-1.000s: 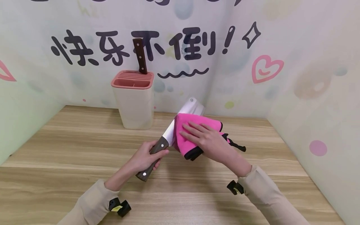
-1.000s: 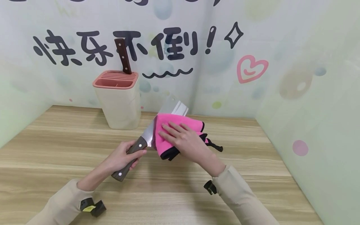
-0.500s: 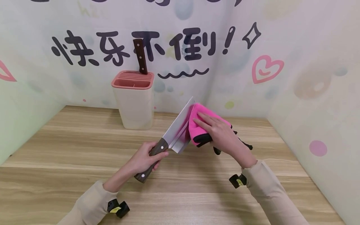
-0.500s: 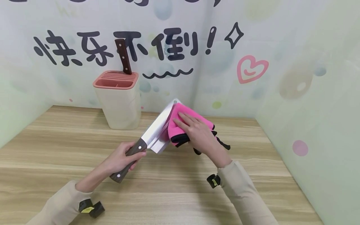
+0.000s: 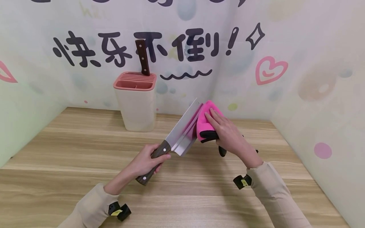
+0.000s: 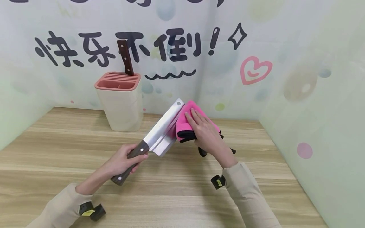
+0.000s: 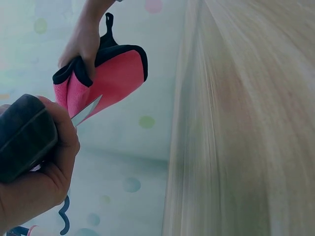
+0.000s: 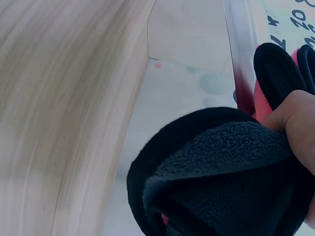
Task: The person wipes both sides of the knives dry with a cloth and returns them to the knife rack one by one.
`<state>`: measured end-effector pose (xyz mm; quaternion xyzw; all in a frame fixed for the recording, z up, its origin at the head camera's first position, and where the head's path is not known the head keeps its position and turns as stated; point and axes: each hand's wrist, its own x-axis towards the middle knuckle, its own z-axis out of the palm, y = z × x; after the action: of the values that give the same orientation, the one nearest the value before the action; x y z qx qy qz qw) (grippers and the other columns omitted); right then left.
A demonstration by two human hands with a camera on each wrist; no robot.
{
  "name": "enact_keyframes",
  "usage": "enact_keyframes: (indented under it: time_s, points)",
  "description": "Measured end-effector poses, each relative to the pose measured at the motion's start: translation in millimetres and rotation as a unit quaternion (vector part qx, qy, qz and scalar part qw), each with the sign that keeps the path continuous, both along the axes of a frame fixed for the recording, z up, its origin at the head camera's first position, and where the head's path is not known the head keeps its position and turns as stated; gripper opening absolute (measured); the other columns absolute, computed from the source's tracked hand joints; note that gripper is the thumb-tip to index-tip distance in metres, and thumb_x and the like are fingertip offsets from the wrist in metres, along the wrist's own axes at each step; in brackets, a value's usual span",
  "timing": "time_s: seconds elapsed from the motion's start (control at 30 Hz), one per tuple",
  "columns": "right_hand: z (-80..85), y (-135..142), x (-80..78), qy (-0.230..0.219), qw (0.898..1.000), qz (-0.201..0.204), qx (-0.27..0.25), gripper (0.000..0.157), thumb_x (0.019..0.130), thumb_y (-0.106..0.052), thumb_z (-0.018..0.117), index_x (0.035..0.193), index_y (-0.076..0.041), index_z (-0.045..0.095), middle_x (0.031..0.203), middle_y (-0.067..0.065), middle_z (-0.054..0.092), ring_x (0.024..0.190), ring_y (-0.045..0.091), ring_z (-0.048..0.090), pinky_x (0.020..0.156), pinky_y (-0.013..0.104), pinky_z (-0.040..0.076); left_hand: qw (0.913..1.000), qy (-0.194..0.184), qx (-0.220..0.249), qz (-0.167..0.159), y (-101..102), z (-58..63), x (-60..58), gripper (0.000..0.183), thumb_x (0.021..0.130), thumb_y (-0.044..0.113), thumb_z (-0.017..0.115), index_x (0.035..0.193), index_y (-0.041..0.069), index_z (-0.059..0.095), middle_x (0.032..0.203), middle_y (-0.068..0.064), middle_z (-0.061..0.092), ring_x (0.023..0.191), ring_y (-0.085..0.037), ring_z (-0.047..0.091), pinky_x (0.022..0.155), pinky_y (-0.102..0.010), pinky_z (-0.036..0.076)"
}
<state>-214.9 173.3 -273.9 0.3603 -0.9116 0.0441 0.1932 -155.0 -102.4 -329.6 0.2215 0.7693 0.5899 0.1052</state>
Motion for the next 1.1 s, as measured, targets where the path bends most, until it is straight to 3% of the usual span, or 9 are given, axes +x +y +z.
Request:
enact_keyframes:
  time_s: [0.3,0.57,0.9,1.1]
  points:
    - [-0.5,-3,3.8,0.016,1.0,0.005,0.004,0.076,0.058,0.014,0.067,0.129,0.004,0.041,0.134,0.028,0.034,0.124,0.037,0.034,0.099,0.049,0.031,1.0,-0.004,0.0,0.005,1,0.5,0.9,0.023,0.087,0.018,0.057,0.087,-0.003,0.048,0.053,-0.003,0.047,0.041,-0.01,0.047,0.038,-0.026,0.043]
    - [-0.7,-10,9.9,0.04,0.998,0.034,0.032,0.076,0.06,-0.007,0.081,0.128,-0.002,0.046,0.135,0.023,0.035,0.126,0.035,0.033,0.102,0.047,0.027,0.9997,-0.013,-0.002,0.019,1,1.8,1.5,0.024,0.087,0.02,0.057,0.084,-0.002,0.048,0.052,-0.003,0.048,0.041,-0.011,0.047,0.038,-0.026,0.043]
    - [-0.3,-26,23.9,0.087,0.989,0.057,0.109,0.064,0.068,-0.014,0.076,0.126,-0.009,0.05,0.132,0.016,0.044,0.125,0.031,0.036,0.102,0.043,0.03,0.9986,-0.033,0.004,0.041,5,2.5,-0.6,0.024,0.088,0.021,0.056,0.086,-0.001,0.048,0.052,-0.003,0.048,0.042,-0.013,0.047,0.038,-0.026,0.044]
    - [-0.5,-37,32.7,0.093,0.983,0.078,0.137,0.056,0.075,-0.009,0.069,0.127,-0.014,0.05,0.133,0.014,0.042,0.126,0.028,0.035,0.099,0.041,0.034,0.9985,-0.028,0.019,0.042,8,2.3,-3.2,0.027,0.088,0.023,0.056,0.086,-0.003,0.047,0.051,-0.003,0.049,0.041,-0.012,0.047,0.038,-0.027,0.043]
